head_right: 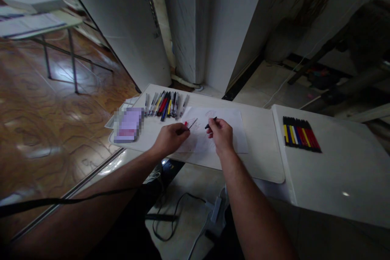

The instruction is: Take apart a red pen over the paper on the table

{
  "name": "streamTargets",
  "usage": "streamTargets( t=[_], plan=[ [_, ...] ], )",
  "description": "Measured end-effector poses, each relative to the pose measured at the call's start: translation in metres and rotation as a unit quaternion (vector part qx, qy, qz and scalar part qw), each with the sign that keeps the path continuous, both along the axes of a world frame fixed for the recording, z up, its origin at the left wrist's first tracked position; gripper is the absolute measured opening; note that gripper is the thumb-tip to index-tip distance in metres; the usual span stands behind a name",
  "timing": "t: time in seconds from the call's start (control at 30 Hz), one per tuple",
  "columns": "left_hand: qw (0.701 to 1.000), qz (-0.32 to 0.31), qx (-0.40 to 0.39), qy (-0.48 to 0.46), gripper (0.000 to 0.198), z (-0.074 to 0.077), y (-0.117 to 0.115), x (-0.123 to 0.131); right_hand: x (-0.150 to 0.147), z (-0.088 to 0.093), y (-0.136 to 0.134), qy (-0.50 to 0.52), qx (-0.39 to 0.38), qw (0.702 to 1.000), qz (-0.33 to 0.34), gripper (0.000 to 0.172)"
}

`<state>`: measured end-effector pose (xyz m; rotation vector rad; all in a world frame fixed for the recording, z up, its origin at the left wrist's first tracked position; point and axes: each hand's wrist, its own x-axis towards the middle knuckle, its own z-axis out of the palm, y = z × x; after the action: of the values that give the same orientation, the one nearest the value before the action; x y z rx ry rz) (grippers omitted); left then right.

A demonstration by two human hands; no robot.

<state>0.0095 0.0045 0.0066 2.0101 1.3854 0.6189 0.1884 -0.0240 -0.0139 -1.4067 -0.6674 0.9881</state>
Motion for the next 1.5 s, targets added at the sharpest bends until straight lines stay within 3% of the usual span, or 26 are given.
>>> streamTargets(
  t=[0.2,0.43,0.6,0.7,0.8,0.93,1.13,1.37,1.5],
  plan=[
    [0.995,0.085,-0.047,0.027,0.019,0.003,0.009,-0.008,-0.008,-0.019,0.001,-0.204,-0.083,0.968,0.121,0.029],
    [0.995,0.08,-0.054,0.03,0.016,-0.002,0.008,-0.012,-0.017,-0.02,0.004,-0.267,-0.096,0.948,0.147,0.029],
    [0.995,0.072,-0.064,0.021,0.015,-0.004,0.008,-0.014,-0.02,-0.011,0.003,-0.336,-0.094,0.931,0.11,0.029],
    [0.996,0.047,-0.076,0.001,0.016,-0.006,0.007,-0.014,-0.022,-0.006,0.003,-0.298,-0.055,0.949,0.09,0.028],
    [0.997,0.013,-0.073,-0.023,0.017,-0.009,0.006,-0.014,-0.024,-0.002,0.003,-0.163,-0.029,0.98,0.114,0.032],
    [0.996,-0.031,-0.065,-0.045,0.016,-0.011,0.003,-0.012,-0.028,0.002,0.002,-0.056,-0.016,0.989,0.134,0.033],
    [0.995,-0.068,-0.048,-0.049,0.014,-0.009,0.0,-0.011,-0.028,0.005,0.0,-0.053,0.003,0.992,0.116,0.026],
    [0.997,-0.058,-0.038,-0.031,0.014,-0.008,0.001,-0.014,-0.018,0.006,0.004,-0.043,0.025,0.998,0.025,0.024],
    [0.998,-0.03,-0.044,-0.019,0.017,-0.005,0.003,-0.016,-0.012,0.003,0.006,-0.084,-0.025,0.996,0.015,0.024]
  ],
)
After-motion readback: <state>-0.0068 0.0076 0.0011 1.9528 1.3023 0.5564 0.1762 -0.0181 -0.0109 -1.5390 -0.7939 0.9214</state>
